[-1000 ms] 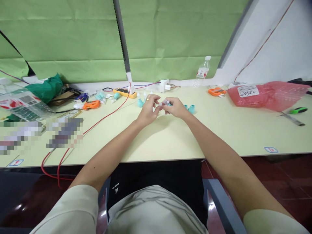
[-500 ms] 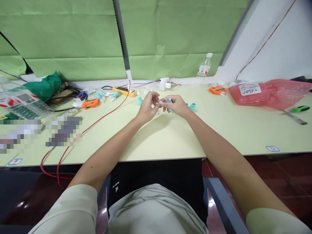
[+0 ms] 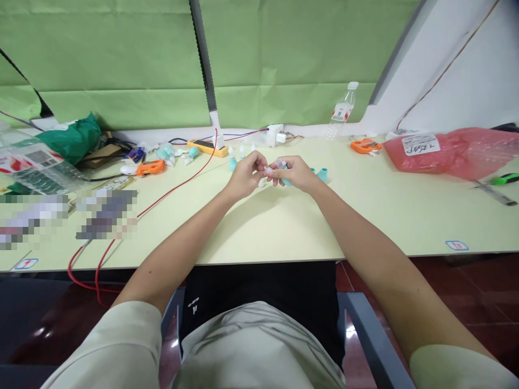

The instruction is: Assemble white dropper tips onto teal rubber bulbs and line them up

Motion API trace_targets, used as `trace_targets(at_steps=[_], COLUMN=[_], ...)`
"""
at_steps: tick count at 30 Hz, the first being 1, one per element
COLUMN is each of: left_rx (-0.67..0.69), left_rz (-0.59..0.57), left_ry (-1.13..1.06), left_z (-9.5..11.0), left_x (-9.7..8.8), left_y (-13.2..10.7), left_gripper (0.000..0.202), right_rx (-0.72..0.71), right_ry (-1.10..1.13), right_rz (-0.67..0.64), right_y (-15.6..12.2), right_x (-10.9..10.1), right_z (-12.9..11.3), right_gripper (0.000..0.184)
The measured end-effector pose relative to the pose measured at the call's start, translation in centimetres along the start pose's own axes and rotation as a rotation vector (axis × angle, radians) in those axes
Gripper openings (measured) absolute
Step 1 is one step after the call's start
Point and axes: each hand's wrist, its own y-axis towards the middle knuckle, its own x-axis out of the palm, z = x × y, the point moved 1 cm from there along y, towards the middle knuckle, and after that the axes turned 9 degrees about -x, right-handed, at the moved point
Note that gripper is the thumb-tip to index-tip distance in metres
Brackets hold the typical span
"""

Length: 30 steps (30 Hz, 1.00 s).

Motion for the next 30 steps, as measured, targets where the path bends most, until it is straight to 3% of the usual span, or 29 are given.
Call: trace_targets(at_steps=[8,19,26,30], left_rx=[0.116,-0.029,-0.025,-0.038], left_rz=[0.113,0.201,0.212,0.214], left_ry=[0.119,0.006,0.014,0.060], left_z=[0.9,0.4,0.0,0.0], left_x=[0.1,0.5,0.3,-0.1], left_y=[0.1,-0.1,0.0,0.3], left_gripper=[0.021,0.020,0.012,0.013], right_rx=[0.000,0.037,0.055,0.016], right_ry=[0.047,0.106,0.142,0.152], right_rz=[0.069,0.142,0.150,0.296], right_y=[0.3,0.3,0.4,0.9], right_x=[0.0,0.5,0.5,-1.2], right_z=[0.3,0.3,0.5,0.3], right_gripper=[0.041,0.041,0.038,0.038])
